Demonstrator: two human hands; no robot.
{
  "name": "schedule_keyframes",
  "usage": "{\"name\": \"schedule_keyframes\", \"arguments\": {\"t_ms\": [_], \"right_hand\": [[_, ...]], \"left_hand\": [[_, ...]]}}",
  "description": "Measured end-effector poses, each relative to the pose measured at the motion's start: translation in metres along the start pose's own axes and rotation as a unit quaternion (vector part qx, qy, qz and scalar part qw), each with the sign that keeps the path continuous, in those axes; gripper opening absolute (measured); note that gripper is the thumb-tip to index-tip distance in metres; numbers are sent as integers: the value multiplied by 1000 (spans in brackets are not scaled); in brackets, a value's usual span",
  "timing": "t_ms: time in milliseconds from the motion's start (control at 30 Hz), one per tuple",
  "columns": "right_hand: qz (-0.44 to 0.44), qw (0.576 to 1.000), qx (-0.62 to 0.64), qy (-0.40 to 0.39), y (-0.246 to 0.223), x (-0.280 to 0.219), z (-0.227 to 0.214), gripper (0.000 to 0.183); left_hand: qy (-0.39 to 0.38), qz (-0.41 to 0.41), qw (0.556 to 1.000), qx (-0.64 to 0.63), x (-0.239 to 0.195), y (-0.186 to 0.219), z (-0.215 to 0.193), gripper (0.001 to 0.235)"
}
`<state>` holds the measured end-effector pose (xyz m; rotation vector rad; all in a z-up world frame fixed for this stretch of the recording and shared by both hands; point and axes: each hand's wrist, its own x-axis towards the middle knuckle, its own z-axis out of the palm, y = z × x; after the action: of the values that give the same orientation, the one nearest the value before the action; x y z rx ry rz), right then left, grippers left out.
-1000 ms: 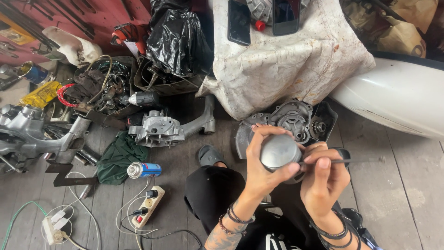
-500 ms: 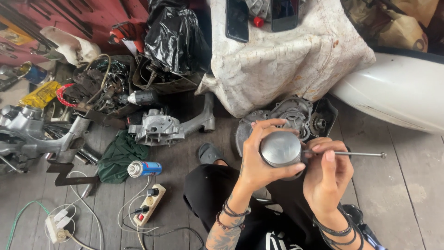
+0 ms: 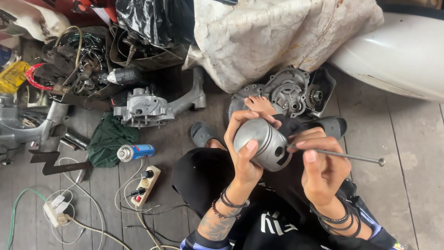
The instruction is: The person is using a metal rod to scrape the interior of a motorcycle piston to remove debris or carbon buildup.
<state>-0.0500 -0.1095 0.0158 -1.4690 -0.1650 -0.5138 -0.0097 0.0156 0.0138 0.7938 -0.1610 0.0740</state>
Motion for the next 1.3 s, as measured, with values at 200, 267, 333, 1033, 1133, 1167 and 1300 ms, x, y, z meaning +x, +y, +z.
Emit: {"name": "schedule_keyframes", "arguments": {"t_ms": [200, 267, 333, 1033, 1133, 1167, 1300], "right_hand": [[-12, 997, -52, -53, -8, 6, 0, 13], [-60, 996, -55, -27, 4, 13, 6, 18], [-108, 992, -58, 0, 10, 17, 10, 28], [-177, 978, -106, -38, -1, 27, 14, 31], [-176, 977, -106, -57, -9, 22, 12, 32], [-121, 983, -116, -77, -12, 18, 10, 16], [-66, 987, -128, -69, -9, 11, 8, 5]], "left_hand": [[-9, 0, 1000, 8, -3, 2, 1, 48], [6, 44, 998, 45, 4, -5, 2, 47], [21, 87, 993, 81, 7, -9, 3, 48], [74, 101, 981, 147, 5, -10, 6, 39], [66, 112, 981, 142, 5, -4, 7, 38], [49, 77, 986, 137, 4, 0, 7, 31], [34, 47, 993, 103, 1, -1, 6, 26]]}}
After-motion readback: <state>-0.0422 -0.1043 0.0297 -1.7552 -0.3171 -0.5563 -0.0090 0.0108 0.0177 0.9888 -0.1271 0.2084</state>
